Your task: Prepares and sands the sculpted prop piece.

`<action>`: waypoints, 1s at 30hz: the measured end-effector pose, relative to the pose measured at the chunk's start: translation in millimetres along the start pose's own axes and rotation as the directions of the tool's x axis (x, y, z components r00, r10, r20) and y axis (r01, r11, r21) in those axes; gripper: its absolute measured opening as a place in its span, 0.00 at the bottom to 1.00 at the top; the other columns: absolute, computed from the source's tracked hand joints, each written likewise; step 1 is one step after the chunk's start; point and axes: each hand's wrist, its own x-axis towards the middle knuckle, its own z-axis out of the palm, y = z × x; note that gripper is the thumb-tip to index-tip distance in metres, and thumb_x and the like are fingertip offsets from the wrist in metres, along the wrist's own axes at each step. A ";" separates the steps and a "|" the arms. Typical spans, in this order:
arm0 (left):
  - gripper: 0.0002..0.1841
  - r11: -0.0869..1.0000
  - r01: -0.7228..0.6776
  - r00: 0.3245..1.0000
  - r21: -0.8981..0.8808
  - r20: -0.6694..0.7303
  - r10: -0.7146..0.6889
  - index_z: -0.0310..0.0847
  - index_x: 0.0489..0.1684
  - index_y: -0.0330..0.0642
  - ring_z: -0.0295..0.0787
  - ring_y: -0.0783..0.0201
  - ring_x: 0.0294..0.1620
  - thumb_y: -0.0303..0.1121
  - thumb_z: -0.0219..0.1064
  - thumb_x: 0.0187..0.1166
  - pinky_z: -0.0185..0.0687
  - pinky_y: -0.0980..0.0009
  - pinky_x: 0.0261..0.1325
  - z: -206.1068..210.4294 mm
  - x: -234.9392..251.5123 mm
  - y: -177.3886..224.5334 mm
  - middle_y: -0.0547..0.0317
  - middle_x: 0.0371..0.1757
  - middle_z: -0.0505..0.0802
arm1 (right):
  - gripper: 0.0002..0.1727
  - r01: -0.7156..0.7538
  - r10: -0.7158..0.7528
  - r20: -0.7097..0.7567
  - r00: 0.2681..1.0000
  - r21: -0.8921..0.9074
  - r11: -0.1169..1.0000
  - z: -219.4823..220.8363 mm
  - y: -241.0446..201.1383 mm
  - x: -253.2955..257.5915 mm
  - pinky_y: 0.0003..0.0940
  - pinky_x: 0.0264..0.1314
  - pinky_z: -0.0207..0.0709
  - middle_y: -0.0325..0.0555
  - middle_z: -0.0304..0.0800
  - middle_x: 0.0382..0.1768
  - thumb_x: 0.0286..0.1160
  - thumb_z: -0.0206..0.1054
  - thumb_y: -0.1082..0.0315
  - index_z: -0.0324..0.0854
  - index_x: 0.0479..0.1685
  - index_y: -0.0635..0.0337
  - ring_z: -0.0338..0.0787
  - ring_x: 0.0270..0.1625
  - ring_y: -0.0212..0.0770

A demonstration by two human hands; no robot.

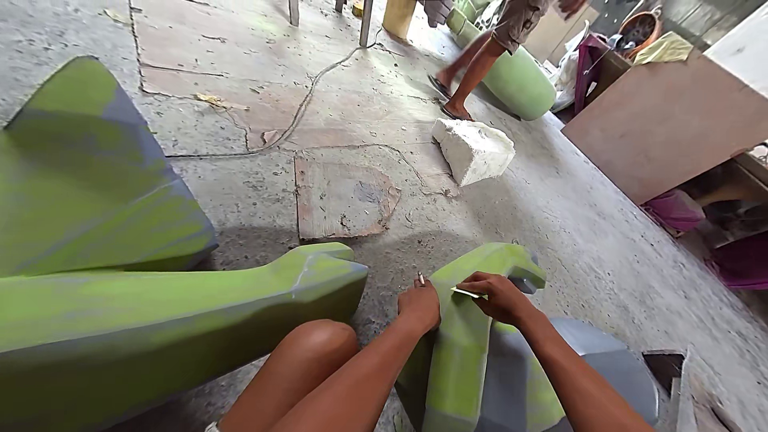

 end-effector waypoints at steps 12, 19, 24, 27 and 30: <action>0.49 1.000 -0.004 1.000 0.012 0.002 0.004 0.52 0.88 0.29 0.88 0.37 0.63 0.39 0.74 0.63 0.84 0.39 0.57 0.3 -0.9 1.8 0.35 0.68 0.86 | 0.20 0.085 -0.087 -0.011 0.996 -0.130 0.988 -22.9 18.6 -14.9 0.42 0.58 0.88 0.36 0.93 0.55 0.78 0.65 0.67 0.90 0.65 0.39 0.93 0.55 0.36; 0.49 0.999 -0.013 1.000 0.049 0.008 0.012 0.52 0.88 0.30 0.88 0.39 0.64 0.40 0.72 0.64 0.84 0.40 0.57 1.1 -2.0 5.6 0.36 0.65 0.87 | 0.17 0.160 -0.158 0.040 0.987 -0.039 0.986 -9.1 12.0 12.1 0.38 0.64 0.85 0.32 0.92 0.56 0.79 0.65 0.69 0.93 0.59 0.38 0.89 0.59 0.31; 0.49 0.999 -0.005 1.000 0.050 -0.011 0.005 0.53 0.87 0.30 0.89 0.39 0.62 0.40 0.73 0.62 0.85 0.41 0.56 3.6 -1.0 7.3 0.36 0.65 0.87 | 0.20 0.165 -0.162 0.092 0.983 -0.024 0.986 -11.1 17.4 -14.7 0.40 0.64 0.85 0.32 0.91 0.58 0.77 0.64 0.70 0.92 0.61 0.37 0.89 0.61 0.32; 0.48 0.999 -0.010 1.000 0.051 -0.011 0.010 0.55 0.86 0.31 0.88 0.39 0.63 0.42 0.74 0.62 0.84 0.40 0.57 3.1 -0.4 8.3 0.37 0.66 0.87 | 0.25 0.129 -0.127 0.099 0.987 -0.017 0.992 -5.5 24.9 -38.1 0.44 0.63 0.85 0.34 0.90 0.61 0.74 0.64 0.72 0.89 0.66 0.33 0.89 0.61 0.36; 0.51 1.000 -0.014 1.000 0.026 -0.002 0.014 0.53 0.88 0.30 0.87 0.38 0.64 0.41 0.74 0.60 0.84 0.39 0.58 1.8 -0.7 7.2 0.35 0.69 0.85 | 0.28 0.123 -0.123 0.030 0.992 -0.026 0.992 6.1 30.2 -63.3 0.42 0.64 0.85 0.35 0.90 0.62 0.72 0.64 0.72 0.87 0.68 0.29 0.89 0.63 0.37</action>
